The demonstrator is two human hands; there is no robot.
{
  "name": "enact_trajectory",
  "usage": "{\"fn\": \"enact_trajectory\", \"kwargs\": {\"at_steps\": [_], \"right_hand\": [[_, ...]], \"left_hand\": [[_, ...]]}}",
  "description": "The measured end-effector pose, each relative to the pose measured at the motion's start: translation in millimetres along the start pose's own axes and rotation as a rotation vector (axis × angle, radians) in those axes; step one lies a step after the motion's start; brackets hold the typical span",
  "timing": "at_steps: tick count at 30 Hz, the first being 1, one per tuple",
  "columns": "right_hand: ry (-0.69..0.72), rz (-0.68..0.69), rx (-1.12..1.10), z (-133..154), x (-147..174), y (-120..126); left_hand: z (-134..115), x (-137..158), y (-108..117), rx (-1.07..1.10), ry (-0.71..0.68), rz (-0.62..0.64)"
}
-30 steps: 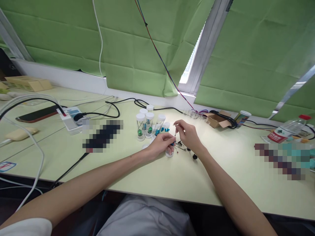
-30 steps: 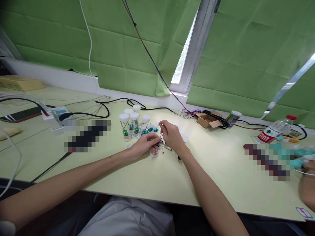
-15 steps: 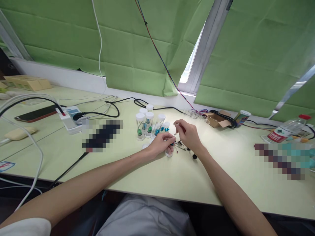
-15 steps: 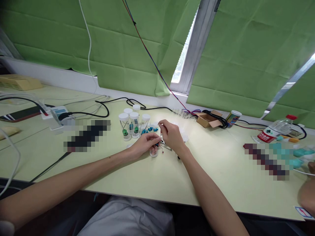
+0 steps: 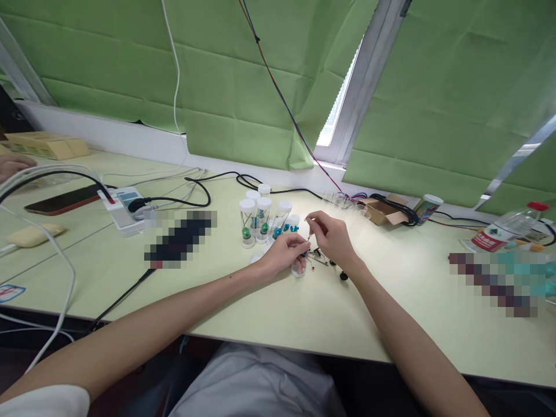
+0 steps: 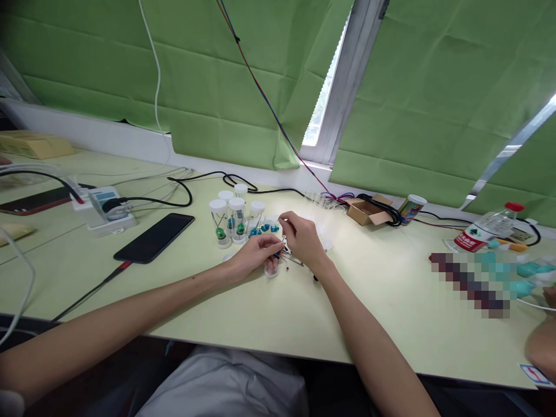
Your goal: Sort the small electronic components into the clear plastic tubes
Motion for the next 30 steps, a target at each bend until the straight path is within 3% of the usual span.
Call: {"fn": "enact_trajectory", "kwargs": {"at_steps": [30], "right_hand": [[0.022, 0.005, 0.048, -1.3, 0.8, -2.1]], "left_hand": [[-0.1, 0.0, -1.3, 0.014, 0.009, 0.003]]}}
Point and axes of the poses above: each hand's wrist, its own x-axis away from the middle knuckle, its own y-axis out of the back of the hand, z = x × y, the point moved 9 cm from there along -x, towards the middle knuckle, and after that the axes turned 15 degrees about -y, right-handed, at the moved point
